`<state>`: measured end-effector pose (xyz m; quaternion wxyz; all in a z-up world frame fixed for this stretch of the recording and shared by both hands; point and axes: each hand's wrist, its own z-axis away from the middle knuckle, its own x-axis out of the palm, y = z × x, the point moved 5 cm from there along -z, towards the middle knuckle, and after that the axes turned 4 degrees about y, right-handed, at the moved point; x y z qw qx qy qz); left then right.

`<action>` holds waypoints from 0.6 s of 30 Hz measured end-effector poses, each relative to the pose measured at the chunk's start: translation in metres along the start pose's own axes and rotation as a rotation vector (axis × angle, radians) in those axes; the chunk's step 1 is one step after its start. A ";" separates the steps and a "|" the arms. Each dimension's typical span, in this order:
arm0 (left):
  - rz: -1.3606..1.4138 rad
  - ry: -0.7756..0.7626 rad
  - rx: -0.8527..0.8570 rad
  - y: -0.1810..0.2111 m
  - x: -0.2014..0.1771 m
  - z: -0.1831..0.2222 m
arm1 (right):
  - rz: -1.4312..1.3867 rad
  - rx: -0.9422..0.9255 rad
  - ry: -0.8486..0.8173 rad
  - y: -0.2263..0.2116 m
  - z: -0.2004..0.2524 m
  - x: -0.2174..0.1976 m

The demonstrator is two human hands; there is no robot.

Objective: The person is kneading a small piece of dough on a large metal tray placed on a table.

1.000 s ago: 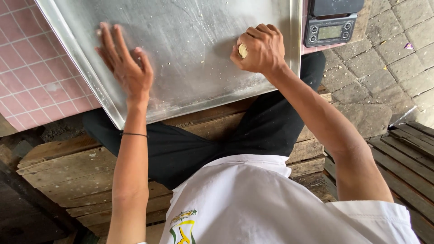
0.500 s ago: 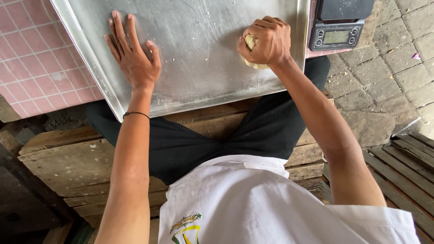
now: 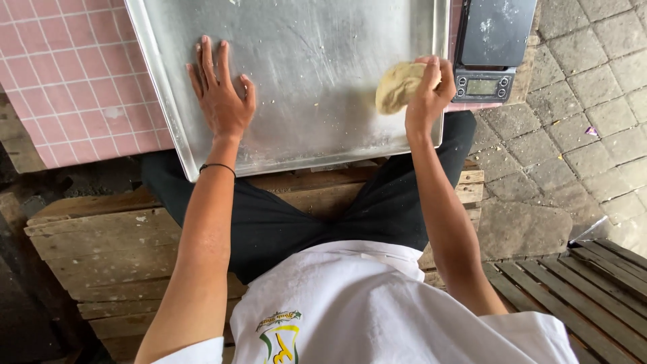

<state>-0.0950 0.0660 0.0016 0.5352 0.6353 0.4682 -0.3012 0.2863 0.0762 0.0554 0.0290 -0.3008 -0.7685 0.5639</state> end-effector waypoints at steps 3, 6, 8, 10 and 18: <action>0.011 -0.015 -0.005 0.000 0.001 0.000 | 0.054 0.000 -0.132 0.000 -0.001 -0.009; 0.013 -0.025 -0.007 0.000 0.001 0.001 | 0.262 -0.180 -0.454 -0.015 -0.015 -0.011; 0.012 -0.026 -0.004 0.000 0.001 0.001 | 0.403 -0.236 -0.594 -0.029 -0.024 -0.007; 0.017 -0.040 -0.010 0.000 0.000 0.002 | 0.383 -0.283 -0.970 -0.045 -0.021 0.014; 0.020 -0.018 -0.010 -0.001 0.000 0.000 | 0.756 -0.442 -1.193 -0.038 -0.009 0.037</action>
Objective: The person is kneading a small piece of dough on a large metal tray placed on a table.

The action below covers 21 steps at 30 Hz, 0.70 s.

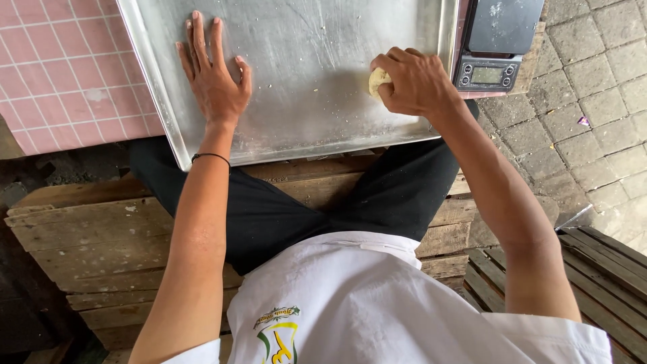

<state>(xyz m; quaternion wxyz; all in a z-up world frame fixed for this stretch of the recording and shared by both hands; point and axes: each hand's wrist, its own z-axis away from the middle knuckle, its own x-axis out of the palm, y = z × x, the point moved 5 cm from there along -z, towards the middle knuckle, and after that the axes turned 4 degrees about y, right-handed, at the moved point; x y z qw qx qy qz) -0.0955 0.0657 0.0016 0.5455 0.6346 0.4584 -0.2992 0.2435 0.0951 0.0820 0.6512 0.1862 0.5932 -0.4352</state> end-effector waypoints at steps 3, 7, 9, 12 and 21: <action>0.000 -0.009 -0.005 0.000 0.002 0.001 | 0.028 0.020 0.131 -0.009 0.006 0.005; -0.010 -0.020 -0.002 -0.006 0.007 0.002 | 0.144 0.115 0.404 -0.016 0.007 0.014; -0.014 -0.027 -0.004 -0.006 0.008 0.003 | 0.203 0.132 0.449 -0.013 -0.002 0.026; -0.027 -0.034 -0.012 -0.008 0.010 0.003 | 0.281 0.133 0.538 -0.010 -0.012 0.037; -0.072 -0.071 -0.018 -0.010 0.013 0.002 | 0.333 0.015 0.677 0.001 -0.032 0.033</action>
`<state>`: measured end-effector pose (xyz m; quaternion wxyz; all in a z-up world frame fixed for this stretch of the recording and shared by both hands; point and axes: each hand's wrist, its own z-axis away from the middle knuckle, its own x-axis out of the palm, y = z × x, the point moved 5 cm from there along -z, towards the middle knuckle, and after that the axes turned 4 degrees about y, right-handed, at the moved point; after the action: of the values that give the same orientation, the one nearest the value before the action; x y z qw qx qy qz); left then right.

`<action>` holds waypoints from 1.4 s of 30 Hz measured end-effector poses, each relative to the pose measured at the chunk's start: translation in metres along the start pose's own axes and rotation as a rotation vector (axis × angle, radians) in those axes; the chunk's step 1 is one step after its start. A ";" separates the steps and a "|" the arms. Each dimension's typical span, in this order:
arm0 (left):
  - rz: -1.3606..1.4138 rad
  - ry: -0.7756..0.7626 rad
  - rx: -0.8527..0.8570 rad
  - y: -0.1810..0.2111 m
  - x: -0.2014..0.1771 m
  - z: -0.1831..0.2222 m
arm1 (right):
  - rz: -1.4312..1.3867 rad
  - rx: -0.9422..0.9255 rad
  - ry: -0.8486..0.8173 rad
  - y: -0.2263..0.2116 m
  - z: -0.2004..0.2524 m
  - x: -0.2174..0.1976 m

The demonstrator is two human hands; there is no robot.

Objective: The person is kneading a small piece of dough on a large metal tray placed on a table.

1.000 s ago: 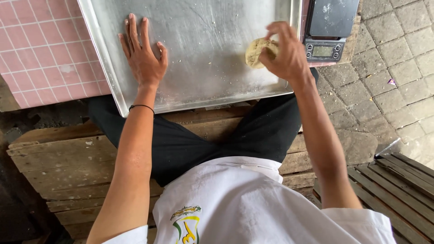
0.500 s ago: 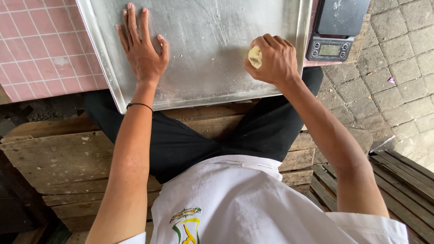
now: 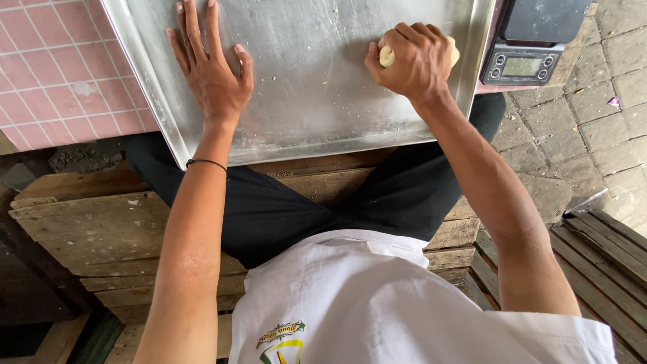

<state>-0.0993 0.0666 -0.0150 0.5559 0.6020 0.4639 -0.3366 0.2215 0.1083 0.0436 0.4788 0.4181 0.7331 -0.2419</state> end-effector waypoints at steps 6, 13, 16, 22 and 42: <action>-0.019 -0.025 -0.023 -0.003 0.003 0.003 | -0.063 -0.027 0.001 0.010 0.001 0.014; -0.022 0.002 0.002 -0.005 0.006 0.002 | -0.180 -0.017 0.100 0.025 0.007 0.024; -0.009 0.019 0.011 -0.002 0.002 0.001 | -0.185 0.004 0.142 0.029 0.007 0.030; 0.037 0.087 0.039 0.002 -0.006 0.000 | -0.281 0.217 0.017 0.039 0.010 0.043; 0.072 0.082 0.045 0.001 -0.006 -0.001 | -0.663 0.009 -0.260 0.042 0.032 -0.075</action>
<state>-0.1010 0.0665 -0.0093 0.5345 0.6438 0.4567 -0.3020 0.2874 0.0780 0.0994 0.4616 0.1251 0.7610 -0.4384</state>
